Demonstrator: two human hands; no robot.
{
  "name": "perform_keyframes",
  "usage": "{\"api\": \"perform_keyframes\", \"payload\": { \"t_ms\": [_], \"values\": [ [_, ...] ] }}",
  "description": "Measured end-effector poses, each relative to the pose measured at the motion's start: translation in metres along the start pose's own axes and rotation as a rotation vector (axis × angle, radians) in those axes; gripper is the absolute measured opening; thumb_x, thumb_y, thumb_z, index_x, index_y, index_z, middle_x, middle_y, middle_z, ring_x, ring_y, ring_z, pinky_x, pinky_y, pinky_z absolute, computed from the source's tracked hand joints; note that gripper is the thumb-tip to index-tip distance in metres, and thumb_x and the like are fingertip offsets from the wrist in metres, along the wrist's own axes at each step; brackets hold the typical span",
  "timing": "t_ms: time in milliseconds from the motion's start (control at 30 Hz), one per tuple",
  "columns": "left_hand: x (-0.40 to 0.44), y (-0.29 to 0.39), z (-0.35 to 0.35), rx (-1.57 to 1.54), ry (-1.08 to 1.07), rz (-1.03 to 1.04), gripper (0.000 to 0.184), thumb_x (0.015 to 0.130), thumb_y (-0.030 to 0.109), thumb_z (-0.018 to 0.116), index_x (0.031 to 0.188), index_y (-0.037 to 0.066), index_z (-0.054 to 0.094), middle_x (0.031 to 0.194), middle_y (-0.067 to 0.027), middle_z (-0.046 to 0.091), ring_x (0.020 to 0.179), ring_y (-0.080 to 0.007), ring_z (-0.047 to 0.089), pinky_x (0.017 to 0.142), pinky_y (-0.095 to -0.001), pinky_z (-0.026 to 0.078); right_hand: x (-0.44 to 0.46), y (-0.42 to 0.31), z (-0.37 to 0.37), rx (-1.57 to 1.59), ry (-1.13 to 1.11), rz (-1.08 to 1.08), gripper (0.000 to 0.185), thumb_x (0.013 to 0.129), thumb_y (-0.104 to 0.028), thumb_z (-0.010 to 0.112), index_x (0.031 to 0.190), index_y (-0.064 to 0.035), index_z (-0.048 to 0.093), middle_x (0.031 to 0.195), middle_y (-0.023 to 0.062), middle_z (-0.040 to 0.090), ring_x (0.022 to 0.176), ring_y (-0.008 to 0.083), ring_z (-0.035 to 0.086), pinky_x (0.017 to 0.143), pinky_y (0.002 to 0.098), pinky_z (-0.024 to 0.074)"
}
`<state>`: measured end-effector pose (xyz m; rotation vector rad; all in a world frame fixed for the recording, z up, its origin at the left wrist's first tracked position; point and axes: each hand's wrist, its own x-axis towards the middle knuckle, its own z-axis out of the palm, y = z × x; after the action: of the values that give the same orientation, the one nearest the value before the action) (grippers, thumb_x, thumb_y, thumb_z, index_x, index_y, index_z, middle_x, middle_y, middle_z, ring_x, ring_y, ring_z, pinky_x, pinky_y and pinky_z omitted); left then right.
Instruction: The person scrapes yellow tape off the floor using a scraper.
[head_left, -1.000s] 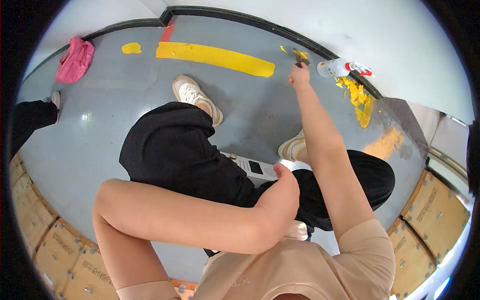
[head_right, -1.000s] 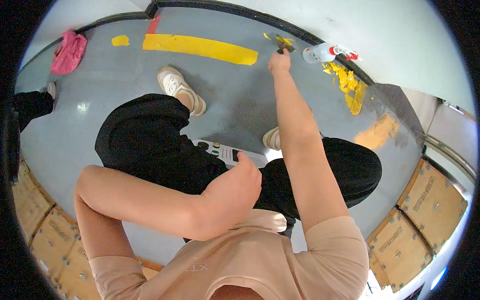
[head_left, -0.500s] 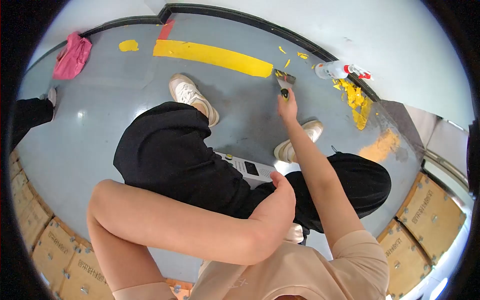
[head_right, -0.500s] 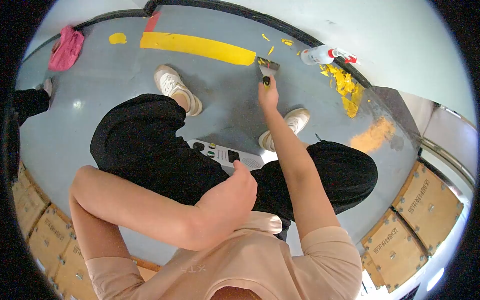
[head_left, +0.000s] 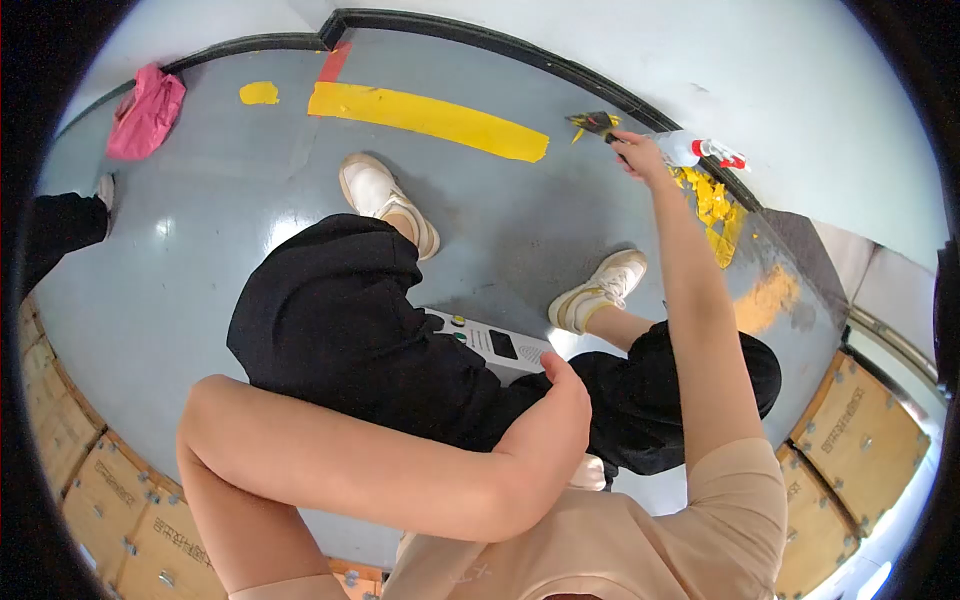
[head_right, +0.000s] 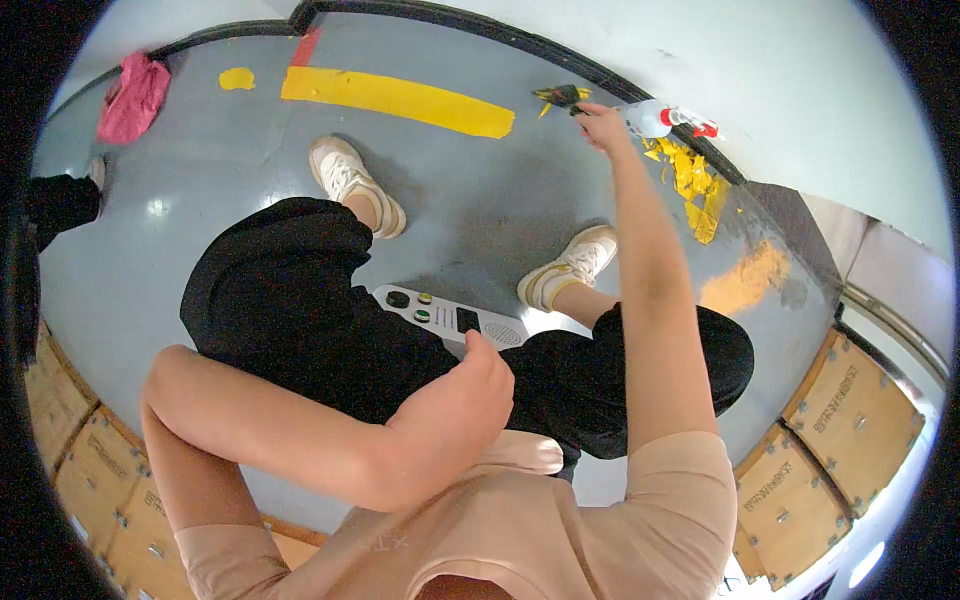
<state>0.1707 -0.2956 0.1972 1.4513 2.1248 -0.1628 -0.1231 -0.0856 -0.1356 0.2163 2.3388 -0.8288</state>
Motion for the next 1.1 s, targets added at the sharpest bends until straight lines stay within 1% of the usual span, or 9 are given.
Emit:
{"api": "perform_keyframes", "payload": {
  "t_ms": [100,200,300,433,633,767,800,1000,1100],
  "values": [
    [-0.004,-0.001,-0.001,-0.002,-0.002,0.025,0.037,0.085,0.022,0.045,0.111,-0.001,0.057,0.105,-0.0165,0.057,0.104,-0.0303,0.050,0.094,-0.0453,0.035,-0.011,0.010,-0.041,-0.175,-0.150,0.058,0.035,0.078,-0.022,0.061,0.113,-0.0193,0.061,0.063,0.0010,0.057,0.042,0.0088,0.046,0.036,0.0248,0.0346],
    [-0.001,0.003,0.000,-0.016,0.007,0.045,0.037,0.085,0.022,0.045,0.110,-0.002,0.057,0.104,-0.0171,0.057,0.103,-0.0305,0.051,0.094,-0.0453,0.035,-0.009,0.012,-0.058,-0.154,-0.193,0.125,0.035,0.078,-0.023,0.060,0.112,-0.0175,0.061,0.062,0.0011,0.057,0.040,0.0090,0.045,0.034,0.0244,0.0322],
    [0.001,0.001,-0.003,-0.018,0.011,0.031,0.037,0.085,0.022,0.045,0.110,-0.002,0.057,0.105,-0.0173,0.057,0.103,-0.0305,0.051,0.095,-0.0452,0.034,-0.001,0.013,-0.047,0.051,-0.086,0.051,0.034,0.081,-0.023,0.058,0.114,-0.0130,0.059,0.061,0.0006,0.054,0.039,0.0060,0.041,0.032,0.0209,0.0283],
    [0.004,-0.008,-0.006,-0.017,-0.006,0.033,0.037,0.085,0.022,0.046,0.111,-0.001,0.057,0.106,-0.0171,0.056,0.104,-0.0303,0.050,0.095,-0.0453,0.034,0.015,0.030,-0.029,0.026,0.039,0.038,0.036,0.081,-0.023,0.058,0.116,-0.0148,0.056,0.061,0.0008,0.054,0.039,0.0059,0.040,0.032,0.0210,0.0282],
    [0.008,-0.003,-0.003,-0.014,-0.028,0.033,0.038,0.085,0.022,0.047,0.113,-0.001,0.056,0.109,-0.0174,0.056,0.106,-0.0300,0.050,0.094,-0.0452,0.035,-0.035,0.046,-0.045,0.150,-0.104,0.186,0.036,0.078,-0.020,0.060,0.114,-0.0136,0.058,0.061,0.0027,0.055,0.040,0.0085,0.044,0.033,0.0238,0.0315],
    [0.011,0.000,-0.004,-0.021,-0.057,0.067,0.038,0.085,0.023,0.047,0.113,-0.001,0.056,0.110,-0.0174,0.056,0.107,-0.0300,0.050,0.094,-0.0452,0.035,-0.047,0.041,-0.072,-0.214,-0.220,0.215,0.035,0.078,-0.019,0.060,0.112,-0.0128,0.059,0.059,0.0007,0.053,0.040,0.0072,0.043,0.034,0.0231,0.0314],
    [0.012,-0.002,-0.005,-0.022,-0.060,0.068,0.038,0.085,0.023,0.047,0.113,-0.001,0.056,0.110,-0.0174,0.056,0.107,-0.0301,0.050,0.094,-0.0453,0.035,-0.044,0.040,-0.074,-0.310,-0.238,0.195,0.033,0.081,-0.024,0.059,0.115,-0.0200,0.059,0.061,-0.0002,0.054,0.041,0.0054,0.040,0.034,0.0208,0.0302],
    [0.017,-0.008,-0.005,-0.034,-0.057,0.039,0.038,0.084,0.023,0.048,0.112,-0.001,0.057,0.109,-0.0170,0.057,0.104,-0.0298,0.052,0.093,-0.0442,0.037,-0.056,0.004,-0.051,-0.386,-0.384,-0.106,0.040,0.081,-0.021,0.060,0.121,-0.0211,0.056,0.063,-0.0005,0.054,0.047,0.0074,0.044,0.040,0.0231,0.0349],
    [0.022,-0.009,-0.002,-0.043,-0.071,0.035,0.037,0.084,0.022,0.050,0.112,-0.001,0.057,0.109,-0.0164,0.057,0.103,-0.0291,0.053,0.093,-0.0435,0.037,-0.047,0.007,-0.046,-0.526,-0.431,-0.135,0.044,0.078,-0.019,0.063,0.121,-0.0233,0.056,0.065,-0.0004,0.054,0.049,0.0087,0.045,0.041,0.0245,0.0365]
  ]
}}
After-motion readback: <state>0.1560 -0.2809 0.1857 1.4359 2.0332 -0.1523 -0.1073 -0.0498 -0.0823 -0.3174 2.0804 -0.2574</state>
